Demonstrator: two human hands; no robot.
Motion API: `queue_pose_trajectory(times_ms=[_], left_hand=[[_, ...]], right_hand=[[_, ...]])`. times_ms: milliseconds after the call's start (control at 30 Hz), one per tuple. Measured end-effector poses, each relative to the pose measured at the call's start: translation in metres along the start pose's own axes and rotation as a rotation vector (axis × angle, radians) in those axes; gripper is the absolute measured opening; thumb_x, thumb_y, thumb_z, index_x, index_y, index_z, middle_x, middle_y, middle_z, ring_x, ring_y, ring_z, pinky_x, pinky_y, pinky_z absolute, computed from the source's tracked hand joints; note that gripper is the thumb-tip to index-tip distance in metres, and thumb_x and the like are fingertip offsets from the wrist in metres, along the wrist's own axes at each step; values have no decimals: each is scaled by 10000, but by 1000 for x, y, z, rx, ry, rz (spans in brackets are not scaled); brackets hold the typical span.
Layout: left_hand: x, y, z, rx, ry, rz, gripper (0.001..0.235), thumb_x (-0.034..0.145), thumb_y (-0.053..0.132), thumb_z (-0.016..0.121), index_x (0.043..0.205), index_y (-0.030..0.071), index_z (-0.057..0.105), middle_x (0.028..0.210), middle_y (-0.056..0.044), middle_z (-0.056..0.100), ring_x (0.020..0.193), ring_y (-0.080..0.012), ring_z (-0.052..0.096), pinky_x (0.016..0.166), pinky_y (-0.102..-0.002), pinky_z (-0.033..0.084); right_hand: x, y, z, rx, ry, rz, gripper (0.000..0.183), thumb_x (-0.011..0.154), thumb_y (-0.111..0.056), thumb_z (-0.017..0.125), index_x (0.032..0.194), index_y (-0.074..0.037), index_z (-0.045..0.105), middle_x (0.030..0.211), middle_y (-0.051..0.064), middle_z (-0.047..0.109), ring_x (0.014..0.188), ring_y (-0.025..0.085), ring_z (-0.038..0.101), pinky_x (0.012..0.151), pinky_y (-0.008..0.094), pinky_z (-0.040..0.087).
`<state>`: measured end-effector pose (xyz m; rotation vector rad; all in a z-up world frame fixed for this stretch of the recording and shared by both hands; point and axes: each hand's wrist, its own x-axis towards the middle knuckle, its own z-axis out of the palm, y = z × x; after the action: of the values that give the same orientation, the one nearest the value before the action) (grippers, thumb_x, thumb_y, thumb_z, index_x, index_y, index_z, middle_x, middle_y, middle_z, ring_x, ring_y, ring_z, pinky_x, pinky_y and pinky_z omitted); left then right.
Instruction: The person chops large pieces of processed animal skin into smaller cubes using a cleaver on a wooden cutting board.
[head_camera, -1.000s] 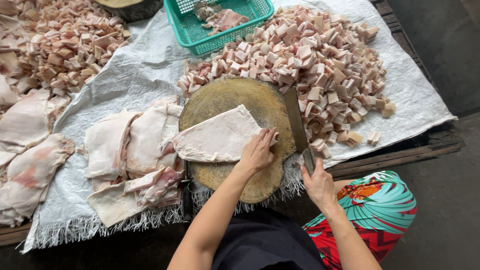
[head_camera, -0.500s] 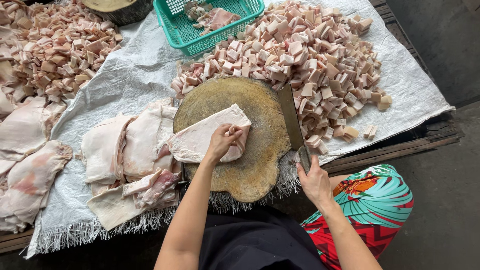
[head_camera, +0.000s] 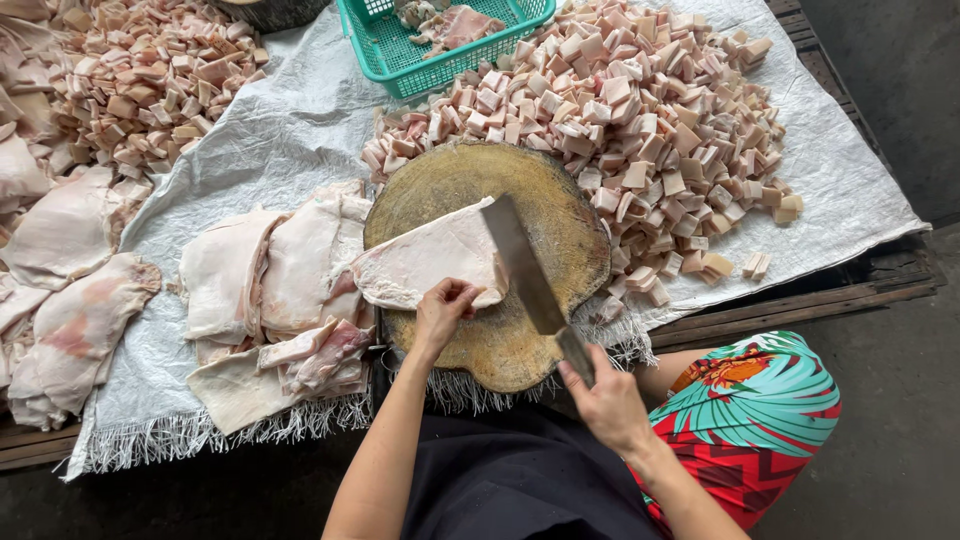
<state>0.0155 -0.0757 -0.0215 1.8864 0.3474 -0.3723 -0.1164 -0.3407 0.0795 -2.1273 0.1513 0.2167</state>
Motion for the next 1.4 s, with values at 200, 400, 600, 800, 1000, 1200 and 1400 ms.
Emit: queue_pose_trajectory(times_ms=[200,400,600,800,1000,1200,1400], left_hand=[[-6,-11,5,99,-16,21,275,912,342,731,1028,93,737,863,-42,781,689,-120,713,712,-321,604],[-17,-19,-1,172,32,8,292,919,368,725,1051,110,762,911,-56,788,763,-140,720,771,-359,577],[3,16,-41,204,204,256,234,877,283,762,971,69,776,907,-106,706,783,-212,693,703,-374,571],[97,51,-36,344,15,242,224,871,213,714,911,-7,722,806,-136,742,736,-238,730,719,-390,587],[235,125,-61,375,90,231,239,869,255,652,950,37,709,814,-156,762,744,-270,760,759,-405,612],[291,213,-103,46,290,555,599,918,81,571,1497,113,419,1508,-201,425,1276,-322,511,1006,-452,510],[251,116,-151,402,157,273,413,928,138,572,1331,136,664,1252,-149,734,1140,-288,709,1001,-422,531]], right_hand=[[12,14,45,-239,-73,-82,399,984,-334,610,1243,-40,530,685,241,702,668,438,712,607,525,560],[31,6,47,-136,-107,-23,430,962,-338,612,1268,-46,535,606,232,664,603,423,708,576,505,547],[59,-8,21,-89,2,37,414,937,-379,639,1197,-59,598,540,189,625,531,363,698,525,486,503],[123,-12,17,-175,7,60,452,948,-389,620,1237,-43,592,544,176,651,554,349,709,562,490,516],[176,-36,22,-169,-75,72,564,946,-409,615,1295,25,529,520,144,648,511,283,697,530,460,528],[229,-81,22,-16,-101,35,461,1003,-396,512,1216,11,549,572,29,599,398,175,583,334,333,506],[197,-62,5,-4,-85,54,444,1013,-368,495,1229,18,534,561,34,609,377,172,577,300,321,476]])
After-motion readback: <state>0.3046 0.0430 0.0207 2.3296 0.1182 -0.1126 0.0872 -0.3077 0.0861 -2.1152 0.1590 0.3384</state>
